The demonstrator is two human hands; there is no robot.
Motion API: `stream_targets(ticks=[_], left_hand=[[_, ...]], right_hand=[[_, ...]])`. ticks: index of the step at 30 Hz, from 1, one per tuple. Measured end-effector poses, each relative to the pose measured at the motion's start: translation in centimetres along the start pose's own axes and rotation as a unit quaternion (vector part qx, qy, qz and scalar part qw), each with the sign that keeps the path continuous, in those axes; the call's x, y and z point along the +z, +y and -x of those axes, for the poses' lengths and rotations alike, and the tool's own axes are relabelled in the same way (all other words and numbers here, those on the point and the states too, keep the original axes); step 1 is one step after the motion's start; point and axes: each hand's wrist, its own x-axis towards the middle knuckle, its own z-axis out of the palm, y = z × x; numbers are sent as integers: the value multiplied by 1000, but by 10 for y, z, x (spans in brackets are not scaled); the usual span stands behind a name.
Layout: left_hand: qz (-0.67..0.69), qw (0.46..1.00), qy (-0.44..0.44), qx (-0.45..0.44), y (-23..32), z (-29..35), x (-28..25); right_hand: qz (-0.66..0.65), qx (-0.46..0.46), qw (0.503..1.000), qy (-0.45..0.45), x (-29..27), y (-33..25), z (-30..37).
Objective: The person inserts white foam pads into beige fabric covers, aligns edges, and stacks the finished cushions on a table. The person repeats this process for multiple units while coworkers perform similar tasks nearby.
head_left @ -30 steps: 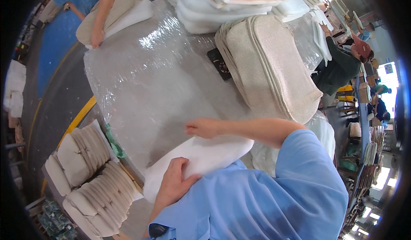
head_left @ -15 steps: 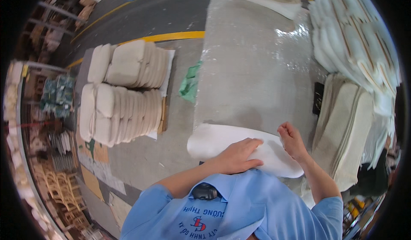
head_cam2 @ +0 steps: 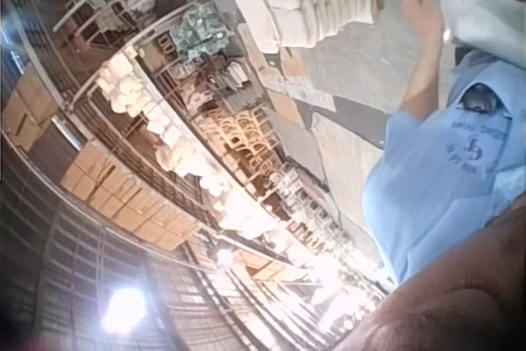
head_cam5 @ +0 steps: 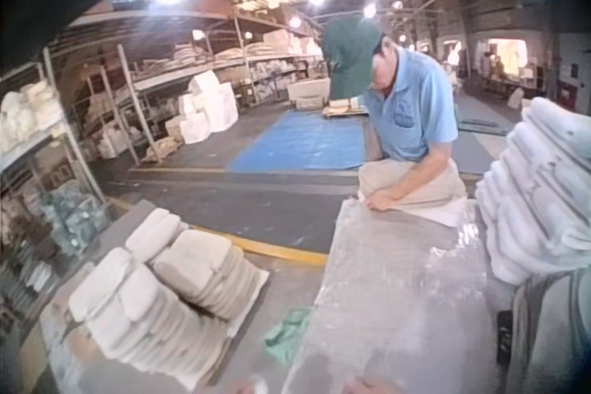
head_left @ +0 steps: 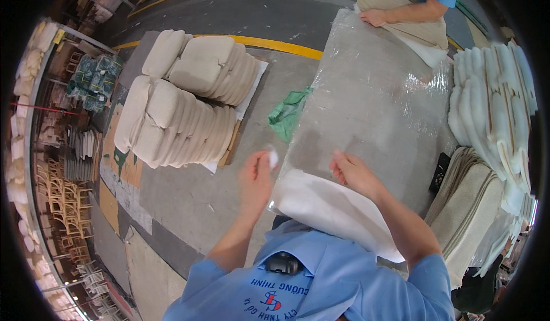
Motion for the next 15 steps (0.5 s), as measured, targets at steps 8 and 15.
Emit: stream_targets(ticks=[8, 15], left_hand=[[-239, 898, -120, 349, -20, 72, 25], [-232, 916, -90, 314, -41, 69, 31]], right_hand=[[396, -13, 916, -68, 97, 25, -119], [394, -43, 918, -7, 72, 54, -83]])
